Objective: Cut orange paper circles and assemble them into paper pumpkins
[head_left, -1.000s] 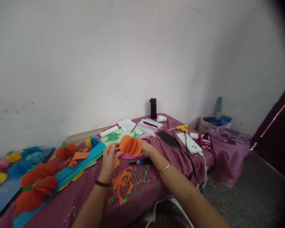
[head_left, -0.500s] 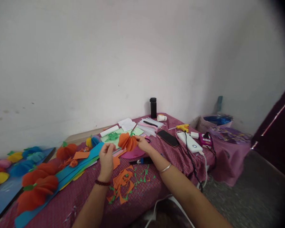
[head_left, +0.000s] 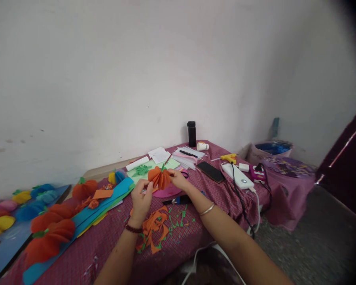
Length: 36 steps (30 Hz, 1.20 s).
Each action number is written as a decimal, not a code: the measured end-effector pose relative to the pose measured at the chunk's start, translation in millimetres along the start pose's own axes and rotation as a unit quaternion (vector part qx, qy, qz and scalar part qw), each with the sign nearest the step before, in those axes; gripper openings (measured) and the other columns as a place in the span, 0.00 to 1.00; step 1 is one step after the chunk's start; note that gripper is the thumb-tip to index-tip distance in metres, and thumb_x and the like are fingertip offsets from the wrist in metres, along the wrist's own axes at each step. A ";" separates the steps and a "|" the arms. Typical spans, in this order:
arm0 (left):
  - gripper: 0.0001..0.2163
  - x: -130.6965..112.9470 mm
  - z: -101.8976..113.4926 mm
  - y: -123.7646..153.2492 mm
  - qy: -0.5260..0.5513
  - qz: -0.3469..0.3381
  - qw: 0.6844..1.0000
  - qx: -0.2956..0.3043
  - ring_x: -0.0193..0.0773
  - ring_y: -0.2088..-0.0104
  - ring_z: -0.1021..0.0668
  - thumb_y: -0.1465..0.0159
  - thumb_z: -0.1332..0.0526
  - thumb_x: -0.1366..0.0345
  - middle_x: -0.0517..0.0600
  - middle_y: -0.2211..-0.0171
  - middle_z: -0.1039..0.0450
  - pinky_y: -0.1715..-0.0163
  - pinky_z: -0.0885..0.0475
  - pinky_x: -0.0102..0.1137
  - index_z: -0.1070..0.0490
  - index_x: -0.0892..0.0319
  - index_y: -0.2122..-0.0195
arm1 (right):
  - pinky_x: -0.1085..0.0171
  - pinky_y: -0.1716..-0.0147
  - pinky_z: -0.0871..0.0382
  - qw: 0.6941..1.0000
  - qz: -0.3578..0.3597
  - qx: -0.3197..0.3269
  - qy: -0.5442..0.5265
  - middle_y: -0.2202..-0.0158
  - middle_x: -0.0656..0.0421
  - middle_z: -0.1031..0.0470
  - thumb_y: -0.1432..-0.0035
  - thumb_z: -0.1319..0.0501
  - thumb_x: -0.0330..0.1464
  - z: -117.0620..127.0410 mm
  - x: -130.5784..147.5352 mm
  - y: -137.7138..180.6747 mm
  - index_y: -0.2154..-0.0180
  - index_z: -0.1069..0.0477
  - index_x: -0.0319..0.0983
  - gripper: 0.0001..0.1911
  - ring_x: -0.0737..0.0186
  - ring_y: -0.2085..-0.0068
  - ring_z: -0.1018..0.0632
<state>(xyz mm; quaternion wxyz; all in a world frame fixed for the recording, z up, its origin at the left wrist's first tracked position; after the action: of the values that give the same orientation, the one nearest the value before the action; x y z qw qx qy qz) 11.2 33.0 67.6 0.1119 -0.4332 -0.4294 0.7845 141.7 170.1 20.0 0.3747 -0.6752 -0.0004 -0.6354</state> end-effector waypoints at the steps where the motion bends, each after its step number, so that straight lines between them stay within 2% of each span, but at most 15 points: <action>1: 0.08 2.1 0.1 -0.2 0.000 0.004 1.000 0.001 0.33 0.71 0.31 0.36 0.44 0.66 0.46 0.73 0.33 0.69 0.36 0.28 0.33 0.59 0.73 | 0.66 0.70 0.37 1.000 0.001 0.001 0.007 0.76 0.62 0.33 0.49 0.38 0.38 -0.2 -0.1 0.1 0.75 0.31 0.37 0.10 0.66 0.73 0.33; 10: 0.06 33.3 -4.5 -0.9 0.013 0.068 0.998 -0.003 0.34 0.70 0.27 0.38 0.42 0.62 0.47 0.72 0.31 0.69 0.32 0.28 0.31 0.59 0.69 | 0.66 0.68 0.36 1.000 0.009 -0.003 0.029 0.74 0.61 0.30 0.47 0.41 0.33 -1.4 1.1 1.2 0.73 0.28 0.36 0.07 0.66 0.71 0.31; 14: 0.05 38.7 -3.8 -1.1 0.018 0.088 0.995 -0.041 0.34 0.71 0.27 0.42 0.38 0.64 0.47 0.72 0.31 0.68 0.31 0.29 0.32 0.59 0.68 | 0.67 0.69 0.36 1.000 0.003 -0.011 0.026 0.74 0.62 0.30 0.48 0.40 0.31 -0.4 0.3 0.8 0.73 0.28 0.36 0.05 0.67 0.71 0.31; 17: 0.09 37.4 -4.4 -1.7 0.044 0.111 0.991 -0.056 0.34 0.72 0.26 0.45 0.37 0.66 0.46 0.73 0.31 0.68 0.30 0.29 0.32 0.59 0.62 | 0.68 0.71 0.37 0.999 -0.010 -0.023 0.027 0.75 0.62 0.30 0.48 0.40 0.30 0.8 -3.3 0.6 0.73 0.28 0.37 0.04 0.67 0.72 0.32; 23: 0.04 34.3 -7.1 -3.2 0.014 0.131 0.991 -0.024 0.35 0.73 0.26 0.47 0.39 0.66 0.47 0.74 0.29 0.70 0.31 0.30 0.31 0.59 0.71 | 0.67 0.69 0.37 0.995 0.006 -0.047 0.085 0.74 0.61 0.30 0.48 0.43 0.29 3.7 -3.9 1.2 0.73 0.29 0.37 0.05 0.65 0.69 0.31; 27: 0.05 43.1 -10.7 -3.3 -0.015 0.138 0.990 0.014 0.35 0.74 0.26 0.48 0.40 0.68 0.47 0.73 0.28 0.72 0.32 0.28 0.30 0.60 0.69 | 0.67 0.69 0.39 0.988 0.024 -0.046 0.143 0.76 0.62 0.34 0.49 0.43 0.27 2.4 2.7 2.7 0.76 0.31 0.38 0.06 0.65 0.71 0.33; 30: 0.07 50.1 -15.4 -3.0 -0.023 0.135 0.989 0.048 0.35 0.73 0.26 0.48 0.38 0.66 0.48 0.70 0.27 0.72 0.32 0.28 0.29 0.60 0.67 | 0.67 0.68 0.40 0.983 0.051 -0.043 0.168 0.75 0.61 0.33 0.48 0.44 0.26 -1.2 10.2 4.4 0.77 0.31 0.38 0.07 0.65 0.70 0.32; 34: 0.12 52.2 -16.4 -3.4 -0.034 0.136 0.988 0.056 0.37 0.70 0.26 0.49 0.34 0.62 0.49 0.68 0.26 0.70 0.32 0.29 0.28 0.61 0.65 | 0.67 0.66 0.39 0.980 0.080 -0.035 0.177 0.73 0.60 0.31 0.46 0.45 0.26 -7.2 17.3 6.7 0.73 0.29 0.38 0.08 0.64 0.69 0.31; 36: 0.11 52.1 -14.8 -3.6 -0.034 0.140 0.988 0.048 0.36 0.70 0.26 0.49 0.35 0.62 0.49 0.69 0.26 0.70 0.32 0.29 0.28 0.61 0.67 | 0.66 0.66 0.39 0.978 0.091 -0.035 0.185 0.73 0.60 0.32 0.45 0.45 0.26 -9.3 20.8 7.8 0.73 0.29 0.38 0.08 0.64 0.69 0.31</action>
<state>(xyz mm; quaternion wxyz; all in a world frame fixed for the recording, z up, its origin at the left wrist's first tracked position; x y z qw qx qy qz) -9.3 72.2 36.2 0.0066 -0.4560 -0.3296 0.8267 141.5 149.8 33.1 0.4007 -0.5562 0.1527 -0.7118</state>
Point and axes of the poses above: each hand's wrist, its own y-axis away from the middle knuckle, its own z-axis out of the back of the hand, x = y × z, the point moved 6 cm from there along -y, towards the middle knuckle
